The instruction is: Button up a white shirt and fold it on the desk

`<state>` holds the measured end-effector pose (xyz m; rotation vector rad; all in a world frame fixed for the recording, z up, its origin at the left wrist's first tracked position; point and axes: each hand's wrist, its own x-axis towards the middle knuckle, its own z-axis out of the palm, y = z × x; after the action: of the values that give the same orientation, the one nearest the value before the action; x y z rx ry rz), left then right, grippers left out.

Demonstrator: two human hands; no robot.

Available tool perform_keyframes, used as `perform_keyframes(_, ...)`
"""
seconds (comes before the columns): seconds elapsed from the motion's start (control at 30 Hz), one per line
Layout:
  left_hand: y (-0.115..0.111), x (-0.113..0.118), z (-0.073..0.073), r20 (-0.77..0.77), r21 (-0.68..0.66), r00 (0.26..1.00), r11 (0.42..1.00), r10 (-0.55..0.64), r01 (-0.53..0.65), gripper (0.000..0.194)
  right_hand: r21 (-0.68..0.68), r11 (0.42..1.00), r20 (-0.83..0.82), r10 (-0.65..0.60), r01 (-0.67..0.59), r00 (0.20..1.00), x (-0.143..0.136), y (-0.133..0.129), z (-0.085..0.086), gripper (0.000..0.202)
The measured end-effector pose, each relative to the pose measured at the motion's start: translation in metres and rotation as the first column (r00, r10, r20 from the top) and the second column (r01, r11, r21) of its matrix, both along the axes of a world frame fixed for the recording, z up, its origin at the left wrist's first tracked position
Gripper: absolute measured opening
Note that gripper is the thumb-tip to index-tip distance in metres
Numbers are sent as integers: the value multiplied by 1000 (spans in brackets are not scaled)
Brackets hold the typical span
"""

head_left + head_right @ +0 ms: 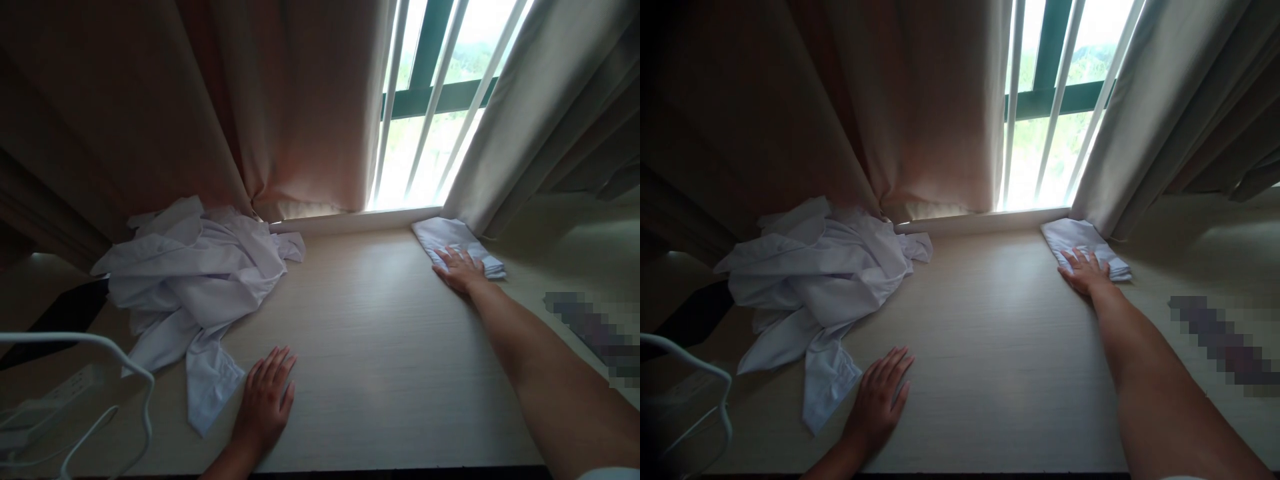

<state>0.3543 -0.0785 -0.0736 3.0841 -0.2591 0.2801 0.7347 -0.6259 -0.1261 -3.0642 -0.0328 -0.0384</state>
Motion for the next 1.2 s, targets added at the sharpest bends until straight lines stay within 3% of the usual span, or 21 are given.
perform_keyframes(0.1, 0, -1, 1, 0, -16, 1000, 1000, 1, -1, 53, -43, 999, -14, 17, -18, 1000, -2, 4, 11, 75)
perform_keyframes(0.2, -1, -3, 2, 15, -38, 1000, 999, -1, 2, 52, -109, 994, 49, 20, -14, 999, -18, 26, 31, 72)
perform_keyframes(0.3, -1, -7, 3, 35, -58, 999, 998, -1, 3, 51, -115, 993, 199, 21, 2, 980, -55, 72, 52, 72)
perform_keyframes(0.4, 2, -11, 4, 59, -80, 998, 997, -4, 9, 49, -106, 988, 273, 136, -111, 952, -115, 125, 61, 67)
perform_keyframes(0.6, 9, -21, 4, 108, -132, 994, 990, -32, 47, 47, 61, 934, 240, 330, -353, 913, -245, 190, 44, 62)
perform_keyframes(0.8, 11, -37, 19, 129, -275, 992, 960, -10, 46, 39, 301, 902, 292, 223, -310, 930, -343, 224, 8, 69)
perform_keyframes(0.87, 22, -36, 36, 181, -282, 982, 954, -54, 105, 36, 307, 907, 312, 191, -289, 931, -363, 232, -3, 70)
perform_keyframes(0.93, 44, -25, 64, 235, -205, 962, 961, -138, 188, 35, 280, 917, 332, 185, -284, 925, -375, 238, -9, 68)
perform_keyframes(0.97, 59, -17, 82, 269, -166, 955, 971, -123, 172, 35, 264, 923, 338, 183, -280, 923, -378, 239, -10, 66)
perform_keyframes(1.07, 116, 15, 142, 392, -170, 904, 979, 171, -111, 41, 234, 936, 339, 174, -262, 925, -380, 243, -7, 57)
perform_keyframes(1.13, 153, 36, 181, 389, -264, 829, 910, 402, -318, 50, 215, 940, 331, 184, -264, 925, -380, 244, -2, 55)
perform_keyframes(1.2, 182, 52, 212, 240, -324, 825, 843, 512, -429, 65, 199, 941, 323, 199, -272, 925, -381, 245, 2, 54)
